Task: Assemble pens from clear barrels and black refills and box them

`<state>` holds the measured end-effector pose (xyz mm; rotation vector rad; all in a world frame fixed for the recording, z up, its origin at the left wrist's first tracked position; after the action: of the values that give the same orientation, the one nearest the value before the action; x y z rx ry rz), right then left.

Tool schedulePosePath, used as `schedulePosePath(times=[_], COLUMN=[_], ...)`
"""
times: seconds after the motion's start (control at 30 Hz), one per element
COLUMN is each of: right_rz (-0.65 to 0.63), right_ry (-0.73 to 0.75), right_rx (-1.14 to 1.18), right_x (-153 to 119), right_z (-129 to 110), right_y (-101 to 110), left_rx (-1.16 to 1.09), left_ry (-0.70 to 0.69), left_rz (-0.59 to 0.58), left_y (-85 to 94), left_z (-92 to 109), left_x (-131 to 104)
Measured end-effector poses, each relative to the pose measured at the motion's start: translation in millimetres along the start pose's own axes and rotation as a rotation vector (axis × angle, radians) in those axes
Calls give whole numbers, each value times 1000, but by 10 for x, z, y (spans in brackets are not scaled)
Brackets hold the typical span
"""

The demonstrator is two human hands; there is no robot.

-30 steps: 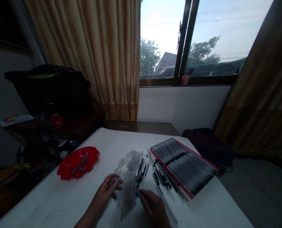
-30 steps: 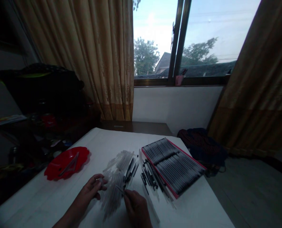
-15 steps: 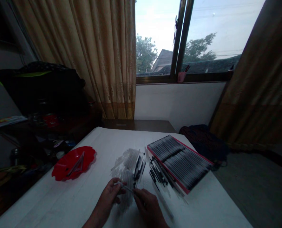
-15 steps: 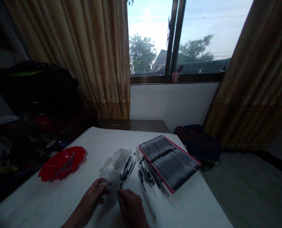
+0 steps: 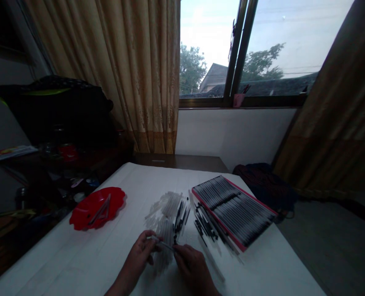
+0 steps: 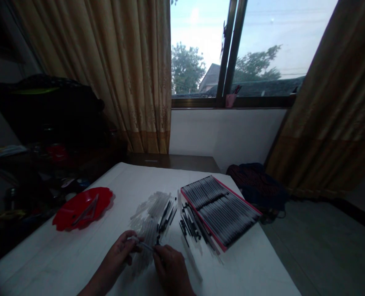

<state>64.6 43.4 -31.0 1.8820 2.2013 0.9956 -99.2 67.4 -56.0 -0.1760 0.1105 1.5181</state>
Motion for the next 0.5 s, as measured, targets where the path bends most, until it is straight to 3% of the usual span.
schedulePosePath(times=[0.27, 0.4, 0.5], right_rz=[-52, -19, -11], right_ry=[3, -35, -42], right_rx=[-132, -149, -164], right_x=[11, 4, 3], right_z=[-64, 9, 51], right_y=[-28, 6, 16], left_rx=[169, 417, 599], left_ry=[-1, -154, -191], left_rz=[-40, -53, -122], left_y=[-59, -69, -123], left_z=[-85, 122, 267], left_x=[34, 39, 60])
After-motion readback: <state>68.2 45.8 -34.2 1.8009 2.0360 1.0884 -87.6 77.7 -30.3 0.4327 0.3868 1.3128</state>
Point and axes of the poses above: each hand's wrist, its own x-axis towards the middle knuckle, its own y-axis out of the back of the hand, z = x × y, the point moved 10 cm from there along x, towards the middle knuckle
